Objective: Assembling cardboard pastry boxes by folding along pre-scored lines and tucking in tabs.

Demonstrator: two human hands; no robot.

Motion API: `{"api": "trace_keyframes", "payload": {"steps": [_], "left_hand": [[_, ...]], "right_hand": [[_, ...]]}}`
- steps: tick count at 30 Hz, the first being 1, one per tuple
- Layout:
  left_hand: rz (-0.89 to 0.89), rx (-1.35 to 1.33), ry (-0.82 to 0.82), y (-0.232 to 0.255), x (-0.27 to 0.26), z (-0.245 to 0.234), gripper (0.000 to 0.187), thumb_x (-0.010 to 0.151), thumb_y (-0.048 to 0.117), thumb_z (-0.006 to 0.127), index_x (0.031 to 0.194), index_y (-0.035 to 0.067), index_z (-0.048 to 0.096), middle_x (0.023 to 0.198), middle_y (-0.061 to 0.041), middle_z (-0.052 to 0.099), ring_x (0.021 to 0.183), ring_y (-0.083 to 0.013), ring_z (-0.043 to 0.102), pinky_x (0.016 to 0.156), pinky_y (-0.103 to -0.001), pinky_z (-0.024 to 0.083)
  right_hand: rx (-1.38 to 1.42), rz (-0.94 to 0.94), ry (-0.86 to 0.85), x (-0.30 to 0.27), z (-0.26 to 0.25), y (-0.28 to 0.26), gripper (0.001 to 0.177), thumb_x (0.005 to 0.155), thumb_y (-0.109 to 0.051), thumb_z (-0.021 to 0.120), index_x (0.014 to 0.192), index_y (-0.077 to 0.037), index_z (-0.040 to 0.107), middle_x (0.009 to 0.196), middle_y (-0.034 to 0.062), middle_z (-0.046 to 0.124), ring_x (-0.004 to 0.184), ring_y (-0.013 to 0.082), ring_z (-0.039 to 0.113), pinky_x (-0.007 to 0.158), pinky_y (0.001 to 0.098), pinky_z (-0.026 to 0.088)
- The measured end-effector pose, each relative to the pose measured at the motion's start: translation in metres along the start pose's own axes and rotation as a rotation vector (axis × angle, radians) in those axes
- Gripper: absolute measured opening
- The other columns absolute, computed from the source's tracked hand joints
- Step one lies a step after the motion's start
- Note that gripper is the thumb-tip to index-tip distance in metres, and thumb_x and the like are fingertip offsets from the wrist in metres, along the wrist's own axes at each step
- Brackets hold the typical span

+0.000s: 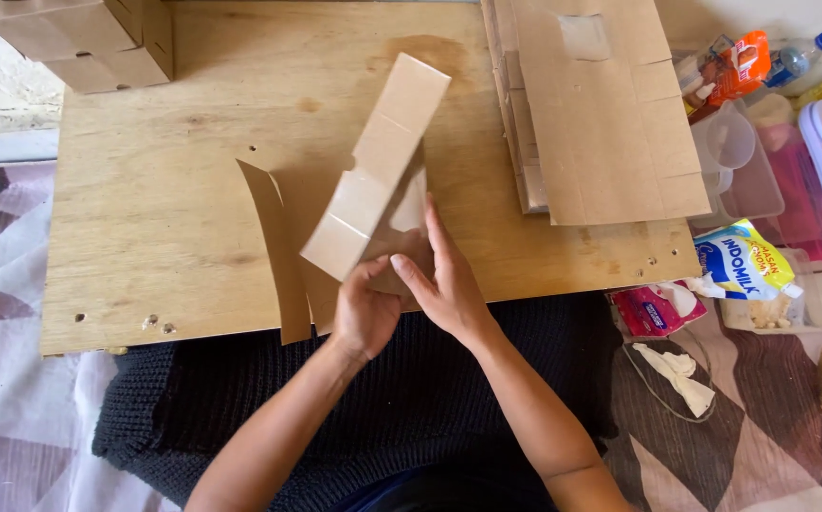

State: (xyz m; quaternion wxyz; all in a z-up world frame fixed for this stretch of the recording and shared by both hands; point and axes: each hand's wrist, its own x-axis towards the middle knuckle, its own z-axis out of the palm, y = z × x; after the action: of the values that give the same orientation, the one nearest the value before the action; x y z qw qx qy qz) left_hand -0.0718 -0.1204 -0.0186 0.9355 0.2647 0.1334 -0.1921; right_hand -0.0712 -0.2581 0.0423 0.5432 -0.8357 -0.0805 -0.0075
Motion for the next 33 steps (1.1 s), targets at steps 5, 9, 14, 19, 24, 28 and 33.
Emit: {"api": "trace_keyframes", "payload": {"steps": [5,9,14,19,24,28,33], "left_hand": [[0.100,0.161,-0.351,-0.015,-0.003,-0.002,0.060,0.099,0.032,0.041,0.150,0.000,0.041,0.148,-0.018,0.051,0.140,-0.0292,0.043,0.122,-0.048,0.024],[0.060,0.350,-0.503,-0.002,-0.018,0.015,0.116,0.087,0.085,0.001,0.154,-0.002,0.035,0.162,-0.030,0.028,0.154,-0.0456,0.006,0.123,-0.057,-0.005],[0.041,0.316,-0.388,0.009,-0.021,0.041,0.102,0.091,0.081,0.001,0.166,0.012,0.005,0.167,-0.028,0.014,0.151,-0.0481,0.003,0.117,-0.063,0.004],[-0.118,0.088,0.177,0.024,-0.014,0.035,0.097,0.084,0.080,0.041,0.152,0.010,0.047,0.140,-0.028,0.052,0.124,-0.0458,0.050,0.111,-0.055,0.037],[-0.173,-0.099,0.291,0.044,-0.022,0.044,0.081,0.089,0.068,0.045,0.144,0.009,0.057,0.127,-0.023,0.065,0.108,-0.0388,0.062,0.098,-0.050,0.050],[-0.097,-0.152,0.292,0.059,-0.024,0.025,0.086,0.086,0.073,0.049,0.137,0.005,0.061,0.123,-0.025,0.067,0.105,-0.0399,0.066,0.095,-0.053,0.053],[0.065,-0.342,0.250,0.048,-0.023,-0.010,0.069,0.089,0.066,0.059,0.112,0.001,0.064,0.095,-0.018,0.072,0.061,-0.0253,0.064,0.052,-0.031,0.052]], "right_hand": [[0.245,0.079,-0.045,0.015,-0.012,0.006,0.114,0.082,-0.060,0.074,0.165,-0.015,0.012,0.167,0.0280,0.018,0.140,0.0449,0.040,0.102,0.0495,0.050],[0.567,-0.002,-0.061,0.019,-0.018,0.058,0.118,0.079,-0.084,0.061,0.163,-0.010,0.024,0.160,0.0228,0.039,0.135,0.0339,0.050,0.104,0.0507,0.052],[0.725,-0.020,-0.102,0.020,-0.017,0.074,0.097,0.089,-0.056,0.066,0.162,-0.009,0.026,0.154,0.0210,0.046,0.134,0.0309,0.051,0.112,0.0546,0.042],[0.288,-0.067,-0.220,0.016,-0.016,-0.021,0.106,0.079,-0.025,0.080,0.163,-0.004,0.020,0.166,0.0291,0.023,0.152,0.0438,0.023,0.125,0.0549,0.017],[-0.221,0.018,-0.314,0.011,-0.003,-0.001,0.112,0.083,-0.053,0.076,0.165,-0.009,0.014,0.160,0.0398,0.018,0.146,0.0612,0.019,0.119,0.0685,0.020],[-0.255,0.002,-0.341,0.014,0.002,-0.014,0.114,0.081,-0.060,0.076,0.164,-0.007,0.018,0.157,0.0426,0.021,0.146,0.0600,0.022,0.120,0.0654,0.021],[-0.434,-0.084,-0.279,0.013,0.013,-0.030,0.119,0.083,-0.069,0.068,0.161,0.002,0.014,0.149,0.0474,0.031,0.141,0.0617,0.031,0.116,0.0655,0.028]]}}
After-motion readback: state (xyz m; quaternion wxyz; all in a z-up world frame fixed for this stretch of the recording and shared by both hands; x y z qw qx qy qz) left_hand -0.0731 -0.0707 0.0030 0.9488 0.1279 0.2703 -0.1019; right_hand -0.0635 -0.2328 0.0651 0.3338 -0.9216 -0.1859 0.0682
